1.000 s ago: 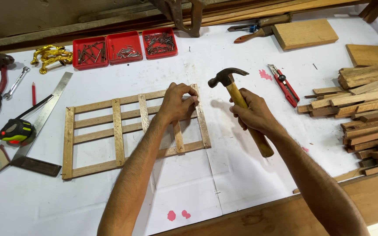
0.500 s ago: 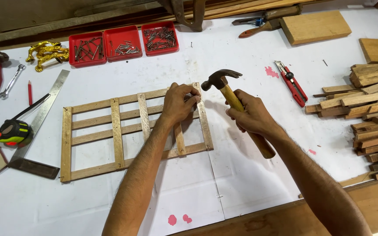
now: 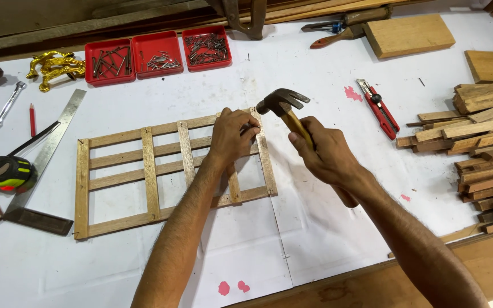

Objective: The person measures a small wooden lattice frame with a tape measure, positions thin wooden slats across the frame, and hammers nails to fasten the slats. They pick nails from a red tray, tap them in with a hammer, and sand the frame edges with a sanding block.

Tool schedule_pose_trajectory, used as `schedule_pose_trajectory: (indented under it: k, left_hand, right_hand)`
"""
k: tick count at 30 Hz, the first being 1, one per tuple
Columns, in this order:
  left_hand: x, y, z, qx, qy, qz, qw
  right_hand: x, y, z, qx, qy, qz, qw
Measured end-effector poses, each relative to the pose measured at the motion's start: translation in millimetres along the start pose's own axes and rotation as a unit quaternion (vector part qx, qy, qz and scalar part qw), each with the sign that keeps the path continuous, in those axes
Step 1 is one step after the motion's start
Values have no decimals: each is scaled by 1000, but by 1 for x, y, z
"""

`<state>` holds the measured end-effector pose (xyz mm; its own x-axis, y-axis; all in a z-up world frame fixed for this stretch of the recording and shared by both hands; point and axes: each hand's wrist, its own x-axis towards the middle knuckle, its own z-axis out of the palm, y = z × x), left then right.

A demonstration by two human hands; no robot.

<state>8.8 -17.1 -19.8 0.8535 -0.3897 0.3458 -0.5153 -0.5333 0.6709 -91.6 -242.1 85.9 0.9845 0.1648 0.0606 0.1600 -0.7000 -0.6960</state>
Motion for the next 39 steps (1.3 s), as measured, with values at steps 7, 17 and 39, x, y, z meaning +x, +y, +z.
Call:
schedule_pose_trajectory:
  k: [7, 17, 39]
  left_hand:
    - [0, -4, 0, 12, 4, 0, 1000]
    - [-3, -2, 3, 32, 21, 25, 999]
    - [-1, -1, 3, 38, -10, -9, 999]
  right_hand:
    - [1, 10, 27, -54, -90, 75, 992]
    - [-2, -10, 4, -35, -30, 39, 998]
    - [-3, -4, 26, -9, -47, 107, 993]
